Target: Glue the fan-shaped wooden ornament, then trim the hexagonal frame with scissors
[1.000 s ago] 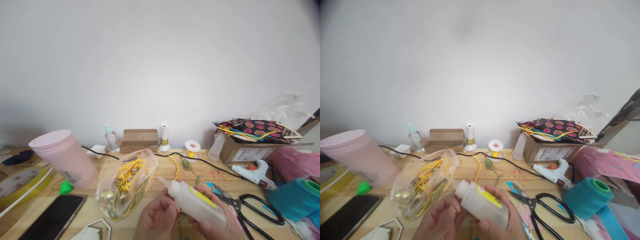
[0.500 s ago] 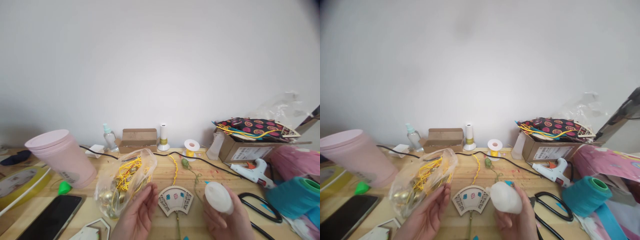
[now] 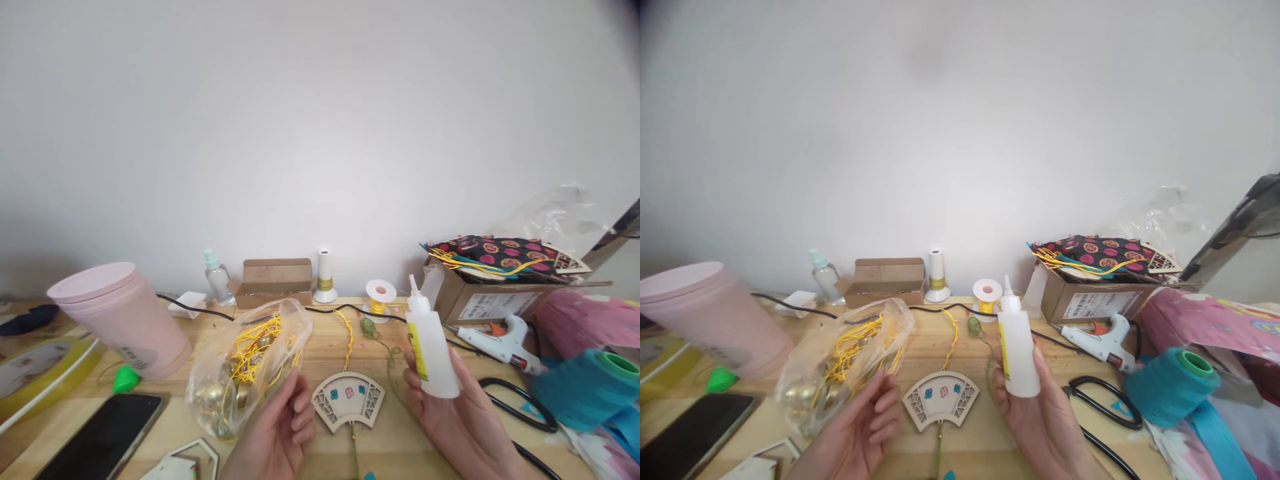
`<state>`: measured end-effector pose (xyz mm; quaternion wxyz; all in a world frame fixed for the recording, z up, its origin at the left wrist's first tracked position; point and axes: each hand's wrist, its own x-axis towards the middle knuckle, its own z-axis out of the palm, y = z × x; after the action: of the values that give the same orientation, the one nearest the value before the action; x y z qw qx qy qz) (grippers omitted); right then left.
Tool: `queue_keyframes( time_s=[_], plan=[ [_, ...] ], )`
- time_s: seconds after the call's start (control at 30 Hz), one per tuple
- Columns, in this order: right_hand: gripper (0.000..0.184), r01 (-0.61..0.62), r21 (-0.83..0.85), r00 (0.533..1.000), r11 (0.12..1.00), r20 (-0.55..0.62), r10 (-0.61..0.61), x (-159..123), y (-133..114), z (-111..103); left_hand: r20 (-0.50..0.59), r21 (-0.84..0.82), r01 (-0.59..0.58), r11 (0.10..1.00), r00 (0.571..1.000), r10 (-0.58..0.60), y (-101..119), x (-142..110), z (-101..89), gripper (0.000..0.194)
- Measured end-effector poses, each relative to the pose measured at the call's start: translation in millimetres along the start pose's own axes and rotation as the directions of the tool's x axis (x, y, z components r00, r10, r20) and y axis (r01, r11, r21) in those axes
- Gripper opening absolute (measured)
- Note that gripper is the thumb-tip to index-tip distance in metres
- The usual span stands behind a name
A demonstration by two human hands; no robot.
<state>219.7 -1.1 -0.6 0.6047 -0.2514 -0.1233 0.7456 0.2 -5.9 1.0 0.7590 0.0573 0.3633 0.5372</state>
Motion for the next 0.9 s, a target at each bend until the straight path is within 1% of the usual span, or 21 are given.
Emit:
queue_keyframes(
  time_s=[0.03, 0.1, 0.2, 0.27, 0.3, 0.37, 0.43, 0.5, 0.57, 0.6, 0.63, 0.7, 0.73, 0.77, 0.83, 0.87, 0.9],
  plan=[
    [0.029, 0.011, -0.053, 1.0, 0.999, -0.003, -0.011, -0.4, 1.3, -2.1, 0.007, 0.014, 0.0, 1.0, 1.0, 0.0, -0.6, 0.4, -1.5, 0.03],
    [0.032, 0.067, -0.223, 0.998, 0.972, 0.004, -0.067, 0.3, 4.4, -8.1, 0.009, 0.04, -0.006, 0.999, 1.0, 0.005, -1.3, 0.8, -3.7, 0.026],
    [0.045, 0.175, -0.466, 0.984, 0.867, 0.049, -0.172, 3.8, 8.9, -16.8, 0.025, 0.102, -0.036, 0.994, 0.999, 0.033, -2.1, -0.5, -2.8, 0.029],
    [0.049, 0.213, -0.549, 0.973, 0.808, 0.048, -0.224, 5.7, 10.9, -18.7, 0.025, 0.142, -0.077, 0.987, 0.997, 0.075, -3.1, -2.0, 0.0, 0.026],
    [0.048, 0.225, -0.583, 0.968, 0.781, 0.041, -0.248, 6.0, 11.5, -18.2, 0.021, 0.161, -0.09, 0.983, 0.996, 0.088, -3.7, -2.5, 1.5, 0.027],
    [0.045, 0.256, -0.652, 0.952, 0.714, 0.04, -0.305, 5.2, 12.2, -14.9, 0.01, 0.205, -0.093, 0.974, 0.996, 0.092, -4.6, -2.8, 3.7, 0.036],
    [0.045, 0.293, -0.706, 0.93, 0.645, 0.053, -0.365, 3.1, 12.9, -10.4, 0.002, 0.27, -0.084, 0.959, 0.996, 0.087, -5.0, -2.3, 3.8, 0.037],
    [0.046, 0.28, -0.751, 0.928, 0.598, 0.053, -0.368, 0.7, 13.8, -6.9, 0.01, 0.36, -0.102, 0.927, 0.994, 0.105, -4.9, -2.1, 2.4, 0.037],
    [0.043, 0.223, -0.802, 0.941, 0.554, 0.028, -0.338, -1.4, 14.5, -5.2, 0.054, 0.491, -0.166, 0.855, 0.986, 0.161, -4.8, -3.2, 0.8, 0.043],
    [0.04, 0.193, -0.831, 0.945, 0.522, 0.015, -0.326, -2.1, 14.7, -5.1, 0.092, 0.576, -0.202, 0.792, 0.979, 0.182, -4.9, -4.4, 0.5, 0.047],
    [0.038, 0.173, -0.857, 0.945, 0.485, 0.006, -0.327, -2.5, 14.6, -5.3, 0.129, 0.662, -0.238, 0.711, 0.97, 0.205, -5.3, -5.7, 0.7, 0.05],
    [0.039, 0.174, -0.891, 0.933, 0.42, 0.013, -0.359, -2.4, 14.1, -6.8, 0.18, 0.796, -0.3, 0.526, 0.946, 0.269, -7.0, -8.4, 2.5, 0.052],
    [0.042, 0.189, -0.897, 0.926, 0.399, 0.028, -0.375, -2.0, 13.8, -7.9, 0.191, 0.837, -0.315, 0.447, 0.934, 0.301, -8.4, -9.3, 3.6, 0.051],
    [0.045, 0.207, -0.898, 0.92, 0.387, 0.044, -0.39, -1.3, 13.6, -9.1, 0.197, 0.863, -0.323, 0.389, 0.923, 0.33, -10.1, -9.6, 4.7, 0.047],
    [0.049, 0.233, -0.894, 0.913, 0.383, 0.065, -0.403, 0.2, 13.8, -11.7, 0.217, 0.879, -0.346, 0.328, 0.904, 0.369, -14.1, -8.8, 5.4, 0.034],
    [0.048, 0.24, -0.889, 0.911, 0.39, 0.068, -0.406, 1.0, 14.4, -12.8, 0.23, 0.881, -0.355, 0.314, 0.899, 0.372, -16.0, -7.7, 5.0, 0.027],
    [0.045, 0.247, -0.882, 0.908, 0.401, 0.067, -0.413, 1.7, 15.2, -13.7, 0.241, 0.881, -0.364, 0.303, 0.895, 0.376, -17.7, -6.5, 4.1, 0.024]
  ],
)
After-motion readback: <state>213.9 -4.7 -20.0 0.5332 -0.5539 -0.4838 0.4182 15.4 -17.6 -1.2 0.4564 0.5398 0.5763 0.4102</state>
